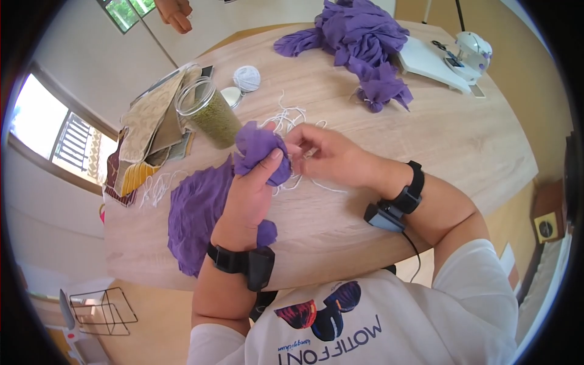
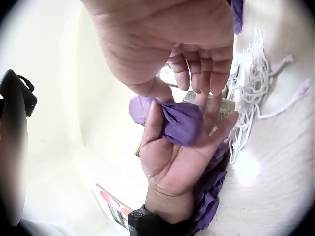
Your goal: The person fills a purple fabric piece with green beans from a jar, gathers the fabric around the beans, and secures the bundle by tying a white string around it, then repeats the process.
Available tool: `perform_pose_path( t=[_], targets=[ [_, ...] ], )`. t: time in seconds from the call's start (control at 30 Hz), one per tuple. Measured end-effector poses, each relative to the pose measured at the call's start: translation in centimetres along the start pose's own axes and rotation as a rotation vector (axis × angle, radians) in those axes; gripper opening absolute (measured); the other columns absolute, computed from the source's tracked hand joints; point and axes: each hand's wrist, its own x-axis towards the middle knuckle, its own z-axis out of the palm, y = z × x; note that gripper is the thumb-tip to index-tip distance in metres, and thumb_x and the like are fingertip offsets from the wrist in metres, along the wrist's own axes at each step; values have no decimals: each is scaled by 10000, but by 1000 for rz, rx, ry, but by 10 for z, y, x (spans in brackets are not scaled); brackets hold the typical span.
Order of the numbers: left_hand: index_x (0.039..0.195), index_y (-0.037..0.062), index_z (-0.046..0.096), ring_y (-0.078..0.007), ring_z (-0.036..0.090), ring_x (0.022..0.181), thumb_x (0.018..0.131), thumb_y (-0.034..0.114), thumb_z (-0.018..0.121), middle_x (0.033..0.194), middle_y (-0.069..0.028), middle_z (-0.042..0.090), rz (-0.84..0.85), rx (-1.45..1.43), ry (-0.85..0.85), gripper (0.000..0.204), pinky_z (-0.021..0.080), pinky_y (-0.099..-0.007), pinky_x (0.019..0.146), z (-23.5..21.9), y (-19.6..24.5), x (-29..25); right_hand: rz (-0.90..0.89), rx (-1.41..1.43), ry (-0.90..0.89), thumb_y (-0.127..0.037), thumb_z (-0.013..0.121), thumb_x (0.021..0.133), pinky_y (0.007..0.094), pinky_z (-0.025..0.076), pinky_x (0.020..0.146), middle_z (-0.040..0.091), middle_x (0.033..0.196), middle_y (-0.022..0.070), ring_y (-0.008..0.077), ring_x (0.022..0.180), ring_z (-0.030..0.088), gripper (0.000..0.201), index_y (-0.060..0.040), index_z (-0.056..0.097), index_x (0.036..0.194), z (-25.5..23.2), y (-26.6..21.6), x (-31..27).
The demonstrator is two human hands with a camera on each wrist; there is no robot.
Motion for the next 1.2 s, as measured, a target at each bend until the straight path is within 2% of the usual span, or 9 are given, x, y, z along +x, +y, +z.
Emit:
perform_pose_path(
  t=[0.13,0.23,0.33,0.43,0.53,0.67,0.93,1.1,1.2],
  targets=[
    [1428,-24,390,-212,570,1140,921,104,631,1189,-110,634,-76,57,10,577,402,-352,1047,7,3,-5,55,84,-129,-33,697,869,275,527,800,620,1006,29,98,924,591,373,-11,548,1210,22,-18,-9],
    [1460,-13,344,-204,564,1155,927,113,634,1235,-130,624,-79,119,-38,619,407,-344,1040,17,7,-9,106,-132,-231,-45,745,839,285,531,800,632,1042,38,102,904,595,415,-30,578,1218,20,10,-3],
    [1483,9,309,-198,565,1157,943,125,621,1241,-141,622,-81,128,-56,634,435,-336,1004,22,5,-10,-76,-32,-106,-153,751,822,291,514,718,642,834,70,164,801,611,312,-31,639,1086,25,27,0],
    [1491,26,311,-196,573,1140,959,158,608,1219,-132,625,-153,112,-55,624,467,-324,951,21,7,-11,156,-26,-169,-49,679,861,253,538,750,666,925,58,101,858,621,279,-13,621,1131,19,21,-2],
    [1488,29,336,-187,580,1100,967,195,603,1189,-106,623,-277,54,-64,609,483,-317,907,14,9,-12,261,80,-144,-56,636,871,260,553,681,672,883,67,130,813,652,234,-18,629,1101,22,0,-4],
    [1481,21,362,-166,578,1044,973,223,592,1143,-69,609,-268,-9,-92,593,489,-308,867,15,10,-12,294,141,-217,-99,640,909,287,573,641,680,904,88,172,813,679,197,-33,634,1095,18,0,-4],
    [1474,-4,358,-216,475,1242,993,255,545,1321,-124,540,-340,52,-205,577,392,-360,1038,13,16,-14,275,163,-288,-180,588,978,286,578,642,683,923,93,185,848,685,183,-30,634,1072,18,-1,-8],
    [1148,8,560,-283,428,1299,1022,279,475,1386,-169,484,-199,-118,-155,311,364,-425,1081,14,12,-13,355,196,-408,-277,495,991,303,568,617,657,861,97,190,749,677,276,-37,625,952,17,-1,-3],
    [866,42,536,-299,453,1266,1036,289,440,1348,-171,498,-169,-233,-139,315,385,-447,1059,13,10,-11,344,221,-399,-287,475,996,287,554,565,639,809,96,185,654,657,303,-34,618,911,17,-2,-1]
  ],
)
